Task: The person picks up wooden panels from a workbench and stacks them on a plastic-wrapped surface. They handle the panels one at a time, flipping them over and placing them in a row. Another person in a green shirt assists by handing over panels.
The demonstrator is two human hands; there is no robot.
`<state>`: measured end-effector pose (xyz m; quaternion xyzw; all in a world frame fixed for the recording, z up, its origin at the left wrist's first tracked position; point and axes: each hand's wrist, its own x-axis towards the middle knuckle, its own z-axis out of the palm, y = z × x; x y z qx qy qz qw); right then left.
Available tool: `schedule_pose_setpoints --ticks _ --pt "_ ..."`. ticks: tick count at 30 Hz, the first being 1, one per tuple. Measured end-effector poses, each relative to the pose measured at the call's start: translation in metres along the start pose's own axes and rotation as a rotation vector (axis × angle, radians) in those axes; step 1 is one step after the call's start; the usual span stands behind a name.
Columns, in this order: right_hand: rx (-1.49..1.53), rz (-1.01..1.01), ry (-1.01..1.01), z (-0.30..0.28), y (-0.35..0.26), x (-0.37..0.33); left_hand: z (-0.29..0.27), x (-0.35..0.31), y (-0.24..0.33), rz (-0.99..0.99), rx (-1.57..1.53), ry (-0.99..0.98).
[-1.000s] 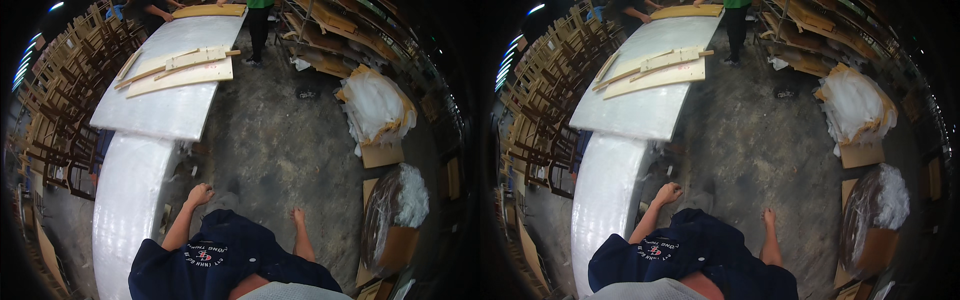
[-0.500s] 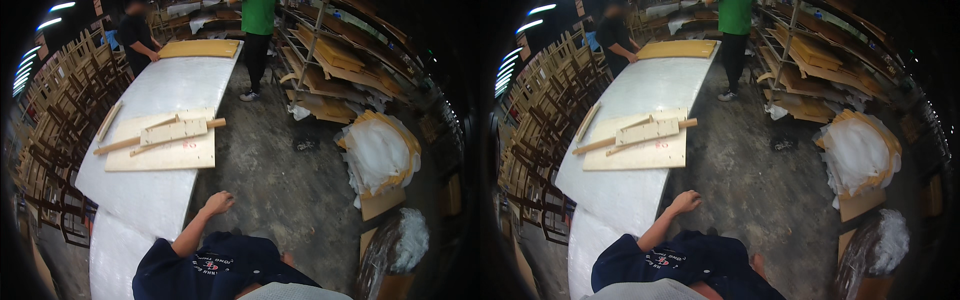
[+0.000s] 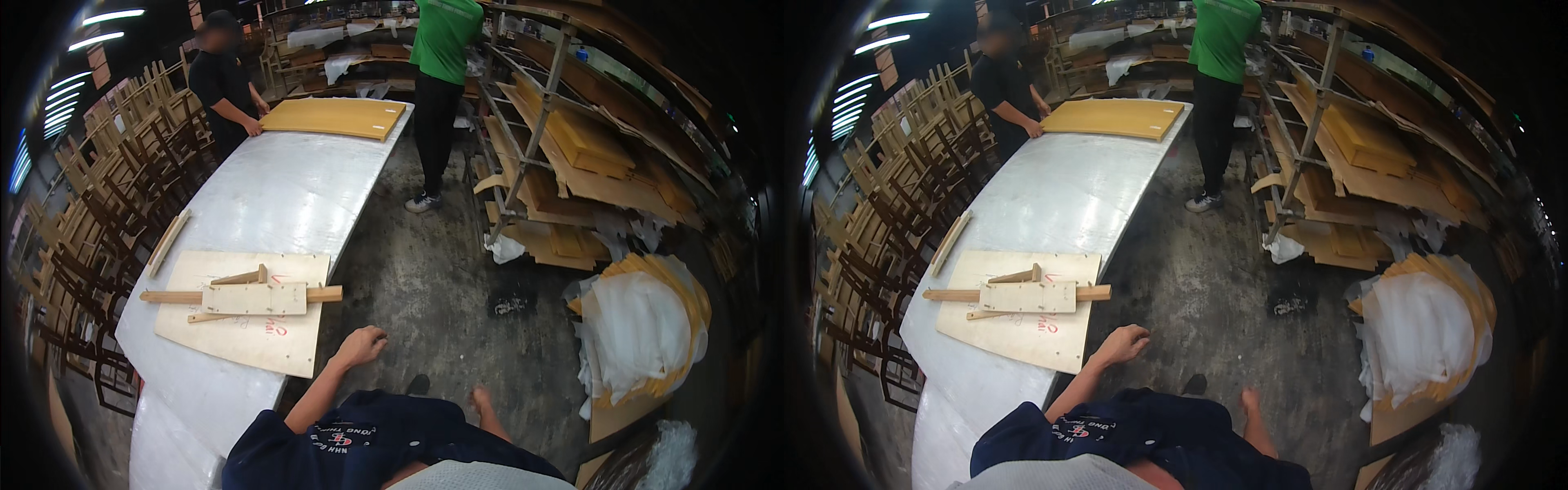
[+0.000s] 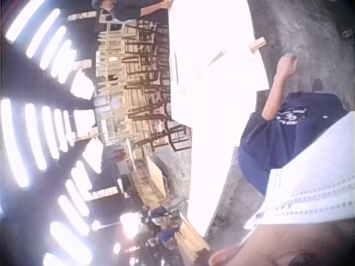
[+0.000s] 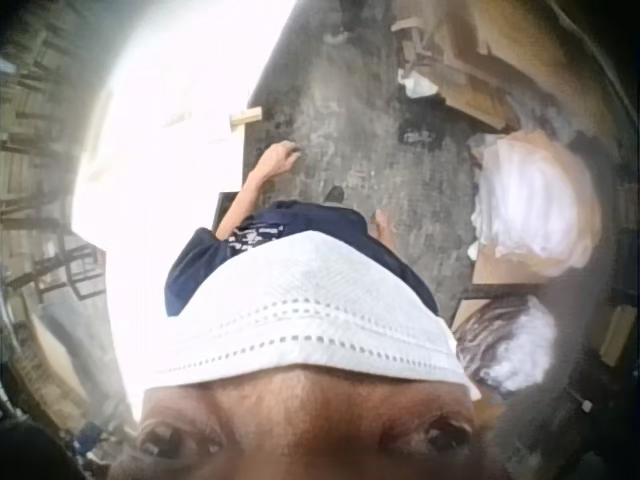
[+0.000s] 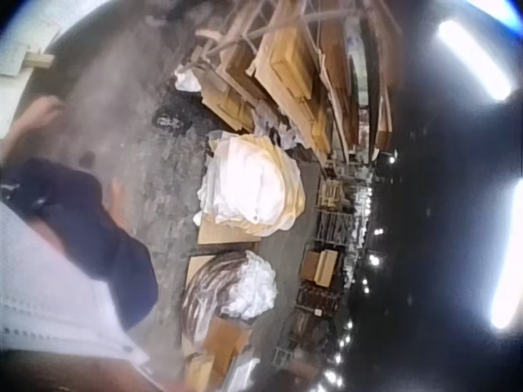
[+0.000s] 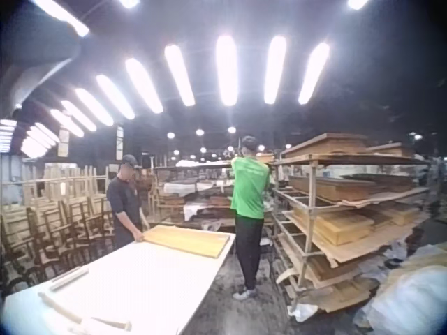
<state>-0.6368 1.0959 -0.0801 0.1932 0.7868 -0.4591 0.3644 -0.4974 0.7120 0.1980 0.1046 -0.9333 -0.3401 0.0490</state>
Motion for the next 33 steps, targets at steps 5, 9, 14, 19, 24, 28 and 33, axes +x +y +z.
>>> schedule_pose_setpoints --ticks 5,9,14,19,24,28,33 --pt "-0.108 -0.221 -0.027 -0.026 -0.169 0.047 -0.004 0.061 0.017 -0.065 -0.015 0.05" --pt "0.012 -0.358 -0.046 -0.02 -0.229 0.066 0.001 0.099 0.014 -0.084 -0.017 -0.001" --pt "-0.102 -0.156 -0.078 -0.004 -0.191 0.071 0.002 0.134 0.011 -0.05 -0.002 -0.007" --pt "-0.393 0.028 -0.154 -0.025 -0.091 0.067 -0.01 0.157 0.01 -0.087 -0.017 0.055" --pt "-0.775 -0.345 -0.242 -0.028 -0.074 0.056 -0.017 0.156 -0.005 -0.091 -0.003 0.04" --pt "-0.195 0.042 -0.121 -0.015 -0.1 0.077 -0.016 0.16 -0.006 -0.084 0.004 -0.012" --pt "-0.104 0.091 -0.116 0.021 -0.158 0.105 -0.011 0.167 -0.001 -0.057 -0.005 -0.049"
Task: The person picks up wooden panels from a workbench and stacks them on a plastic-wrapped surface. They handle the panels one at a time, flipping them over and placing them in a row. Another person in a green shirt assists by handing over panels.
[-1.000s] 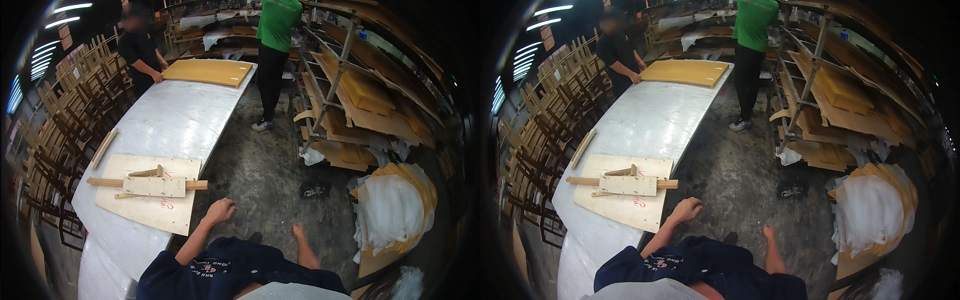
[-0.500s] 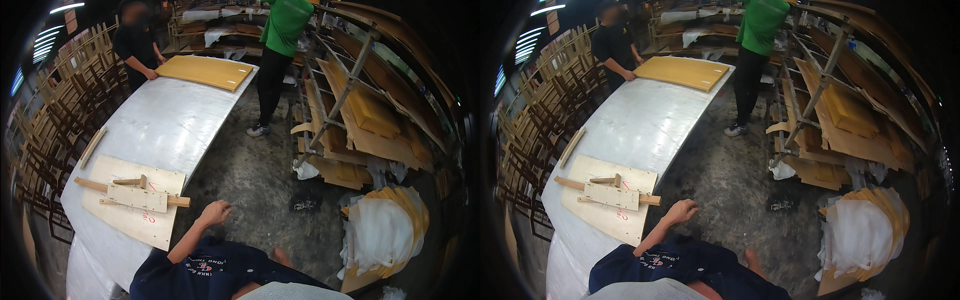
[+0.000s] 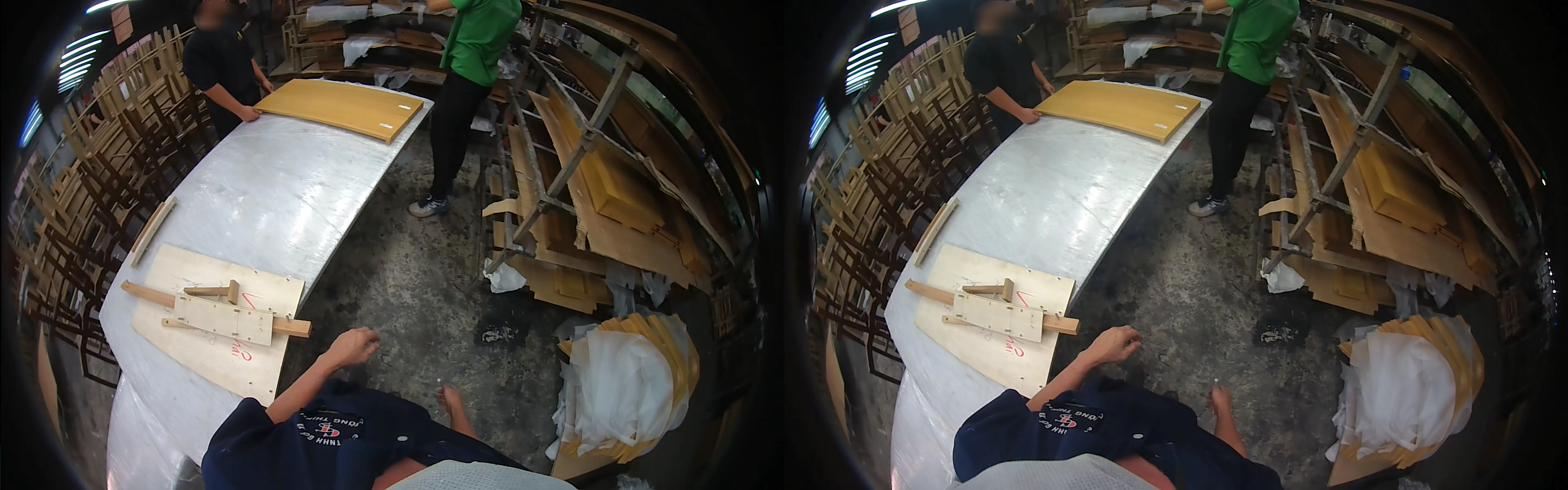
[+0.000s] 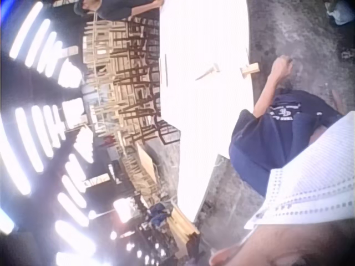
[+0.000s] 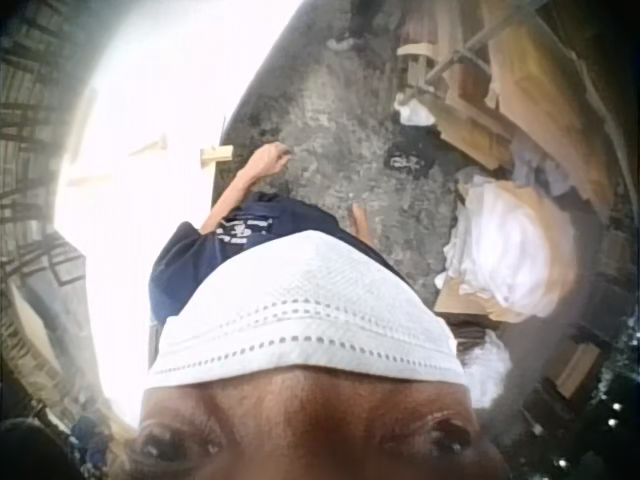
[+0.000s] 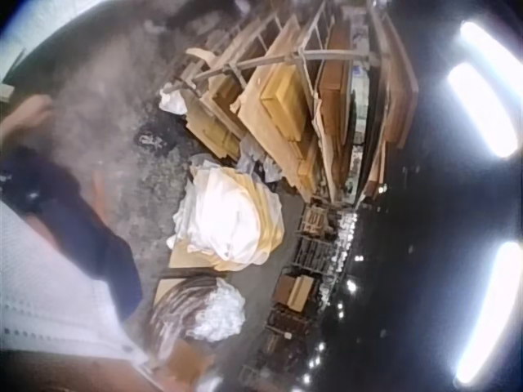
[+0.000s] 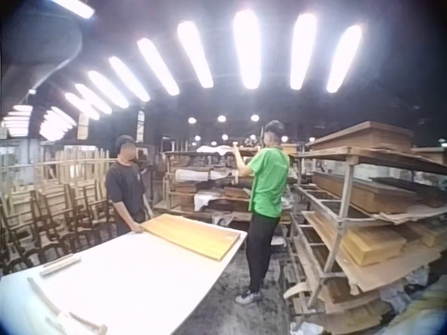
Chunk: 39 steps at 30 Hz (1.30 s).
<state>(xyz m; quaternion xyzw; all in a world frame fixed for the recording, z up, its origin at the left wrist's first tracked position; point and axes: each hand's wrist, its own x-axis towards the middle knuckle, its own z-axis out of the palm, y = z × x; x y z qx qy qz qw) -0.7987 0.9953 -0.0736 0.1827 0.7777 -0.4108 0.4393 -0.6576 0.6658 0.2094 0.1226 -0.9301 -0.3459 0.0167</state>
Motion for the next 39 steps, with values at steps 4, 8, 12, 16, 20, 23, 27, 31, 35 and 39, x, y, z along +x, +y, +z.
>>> schedule_pose_setpoints --ticks 4,8,12,16,20,23,27,31,35,39 --pt "-0.033 -0.077 -0.082 0.023 -0.048 -0.016 -0.001 -0.009 0.0 -0.039 0.011 0.005" --pt "-0.08 -0.091 -0.131 0.036 -0.054 -0.021 -0.004 -0.024 -0.007 -0.094 -0.026 0.039" --pt "-0.156 -0.063 -0.121 0.04 -0.052 -0.04 -0.009 -0.038 -0.018 -0.127 -0.015 0.09" --pt "-0.208 0.005 -0.114 0.03 -0.032 -0.032 -0.01 -0.04 -0.019 -0.141 -0.022 0.107" --pt "-0.185 0.035 -0.111 0.021 -0.022 -0.024 -0.007 -0.035 -0.02 -0.128 -0.037 0.094" --pt "-0.126 0.037 -0.075 0.019 -0.021 -0.021 -0.007 -0.03 -0.019 -0.098 -0.03 0.092" --pt "-0.114 0.007 -0.028 0.024 -0.032 -0.028 -0.01 -0.025 -0.013 -0.056 -0.004 0.083" --pt "-0.109 -0.023 -0.076 0.028 -0.036 -0.034 -0.003 -0.023 -0.019 -0.005 0.046 0.076" --pt "-0.162 -0.049 -0.146 0.028 -0.026 -0.022 0.0 -0.025 -0.019 -0.048 0.02 0.04" --pt "-0.164 -0.032 -0.145 0.03 -0.026 -0.023 0.001 -0.038 -0.014 -0.115 -0.01 0.054"
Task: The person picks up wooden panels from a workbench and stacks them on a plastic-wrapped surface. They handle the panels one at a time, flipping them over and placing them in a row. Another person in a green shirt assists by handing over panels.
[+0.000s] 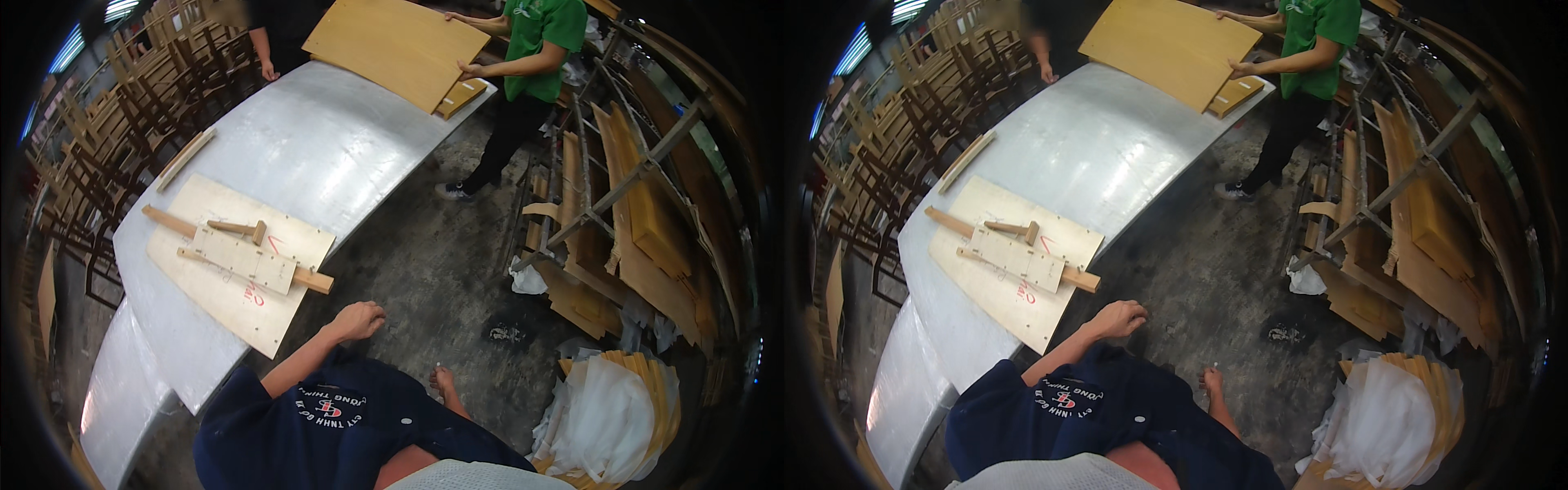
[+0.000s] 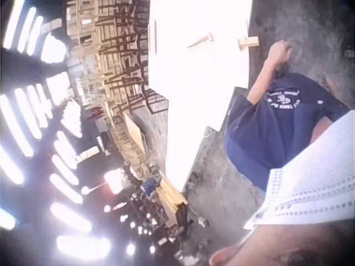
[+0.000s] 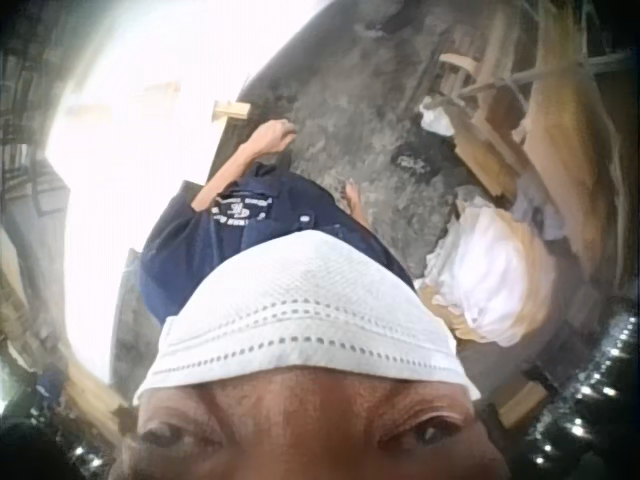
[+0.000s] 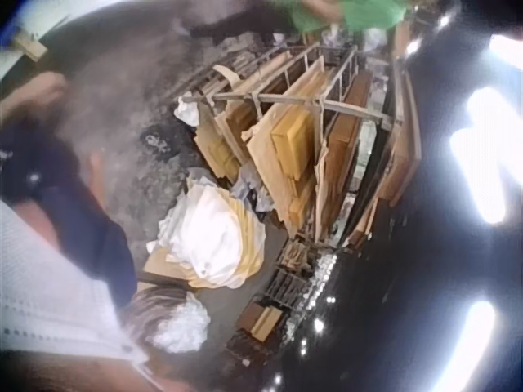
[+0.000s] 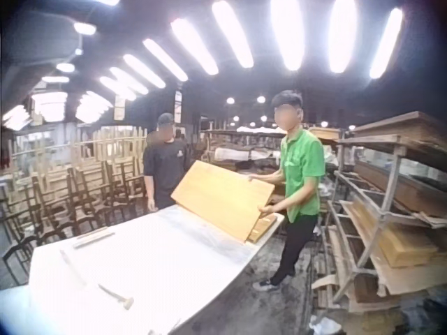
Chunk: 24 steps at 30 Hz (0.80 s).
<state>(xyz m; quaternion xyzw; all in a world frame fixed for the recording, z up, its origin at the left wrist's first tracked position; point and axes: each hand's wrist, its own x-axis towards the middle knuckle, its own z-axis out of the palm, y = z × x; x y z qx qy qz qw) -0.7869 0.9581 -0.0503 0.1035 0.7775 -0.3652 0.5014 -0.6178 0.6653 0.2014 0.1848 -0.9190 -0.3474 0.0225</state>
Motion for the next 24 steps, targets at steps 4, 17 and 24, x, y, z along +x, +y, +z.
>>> schedule_pose_setpoints --ticks 4,17,24 --pt "-0.04 -0.008 -0.011 -0.004 0.0 0.007 0.003 -0.009 0.001 -0.03 0.003 0.014" --pt "-0.079 -0.035 -0.048 -0.016 -0.016 0.001 0.02 -0.008 0.002 -0.042 -0.034 0.087" --pt "-0.043 -0.013 -0.023 -0.026 -0.013 0.009 0.002 0.014 0.011 -0.152 -0.148 0.131"
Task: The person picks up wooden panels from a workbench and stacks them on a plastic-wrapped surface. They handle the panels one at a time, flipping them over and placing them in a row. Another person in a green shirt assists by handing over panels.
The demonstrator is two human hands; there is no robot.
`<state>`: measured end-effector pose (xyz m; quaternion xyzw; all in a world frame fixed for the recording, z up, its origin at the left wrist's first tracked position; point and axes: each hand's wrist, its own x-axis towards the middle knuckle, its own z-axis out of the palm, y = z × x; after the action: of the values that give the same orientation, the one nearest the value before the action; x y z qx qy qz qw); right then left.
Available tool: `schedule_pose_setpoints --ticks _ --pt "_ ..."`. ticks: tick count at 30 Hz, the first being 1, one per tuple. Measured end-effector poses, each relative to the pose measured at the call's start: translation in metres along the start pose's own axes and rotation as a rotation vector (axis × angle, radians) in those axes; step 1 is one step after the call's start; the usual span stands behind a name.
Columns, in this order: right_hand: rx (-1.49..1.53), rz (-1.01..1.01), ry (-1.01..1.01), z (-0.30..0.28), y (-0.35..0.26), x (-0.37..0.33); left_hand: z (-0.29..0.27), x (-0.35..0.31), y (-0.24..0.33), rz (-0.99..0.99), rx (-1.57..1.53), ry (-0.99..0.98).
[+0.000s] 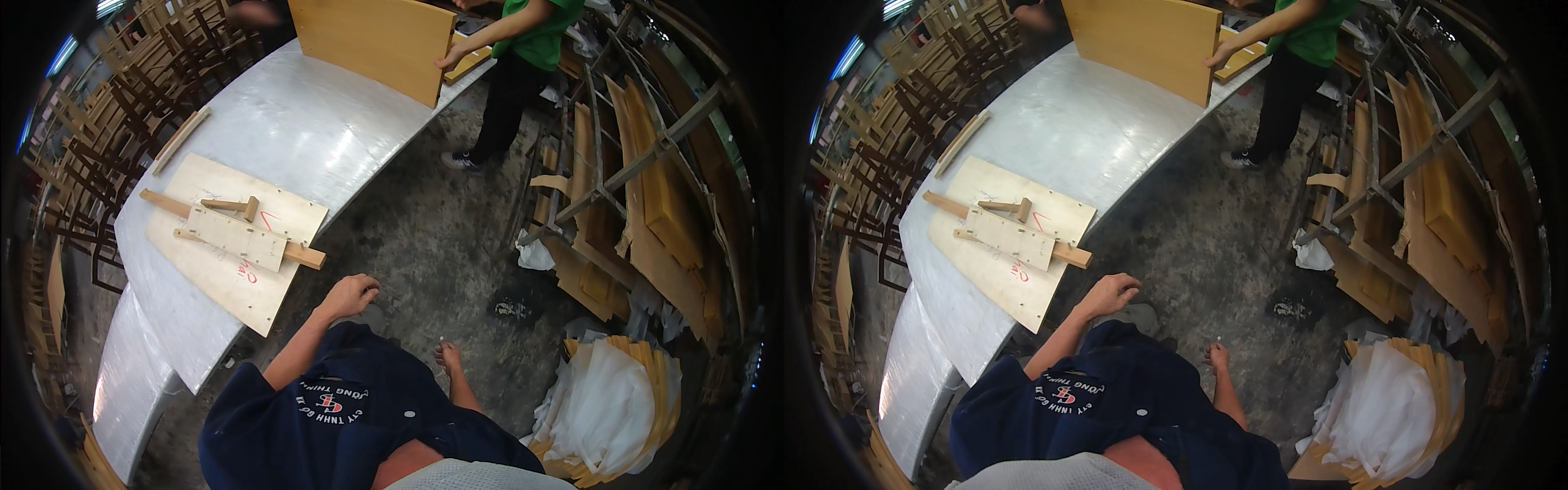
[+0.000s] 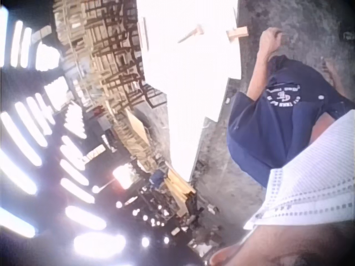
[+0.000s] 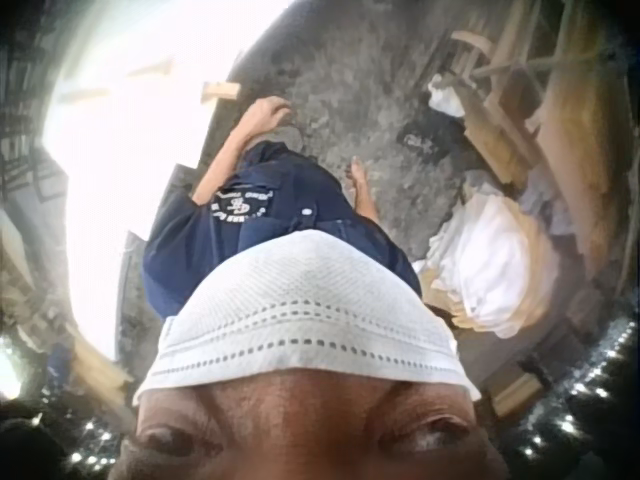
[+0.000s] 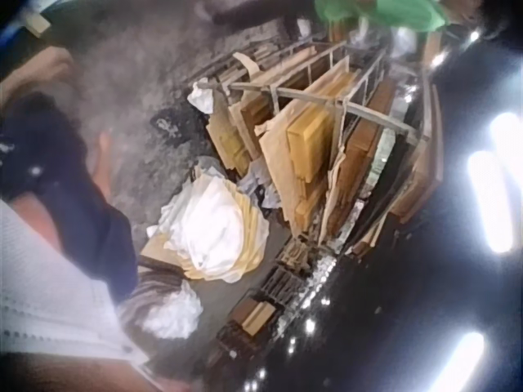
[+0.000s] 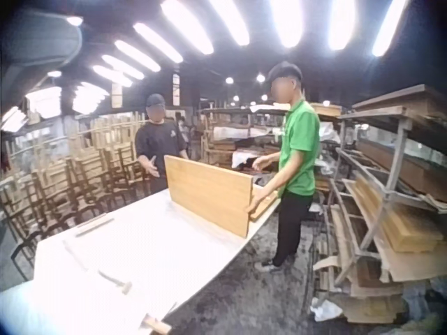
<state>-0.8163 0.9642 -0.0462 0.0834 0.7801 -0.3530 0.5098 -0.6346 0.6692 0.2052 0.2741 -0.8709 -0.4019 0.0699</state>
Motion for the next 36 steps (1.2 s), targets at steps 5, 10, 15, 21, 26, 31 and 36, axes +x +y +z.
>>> schedule_pose_setpoints --ticks 5,10,15,21,26,31,36 --pt "-0.004 0.018 -0.013 -0.002 -0.012 0.014 -0.004 0.037 -0.003 -0.008 -0.037 -0.023" --pt "-0.119 0.026 -0.015 0.002 -0.056 0.035 -0.01 0.097 -0.012 0.017 -0.086 0.038" --pt "-0.153 -0.212 -0.092 -0.012 -0.169 0.062 -0.036 0.167 -0.012 -0.043 -0.28 0.175" --pt "-0.01 -0.539 -0.185 0.006 -0.367 0.079 -0.084 0.245 -0.049 -0.198 -1.159 0.532" --pt "-0.089 -0.557 -0.321 0.03 -0.475 0.097 -0.148 0.25 -0.105 -0.183 -1.305 0.827" --pt "-0.226 -0.678 -0.447 0.067 -0.582 0.145 -0.213 0.281 -0.157 -0.172 -1.233 0.869" --pt "-0.222 -0.713 -0.571 0.105 -0.683 0.168 -0.255 0.333 -0.159 -0.025 -1.351 1.042"
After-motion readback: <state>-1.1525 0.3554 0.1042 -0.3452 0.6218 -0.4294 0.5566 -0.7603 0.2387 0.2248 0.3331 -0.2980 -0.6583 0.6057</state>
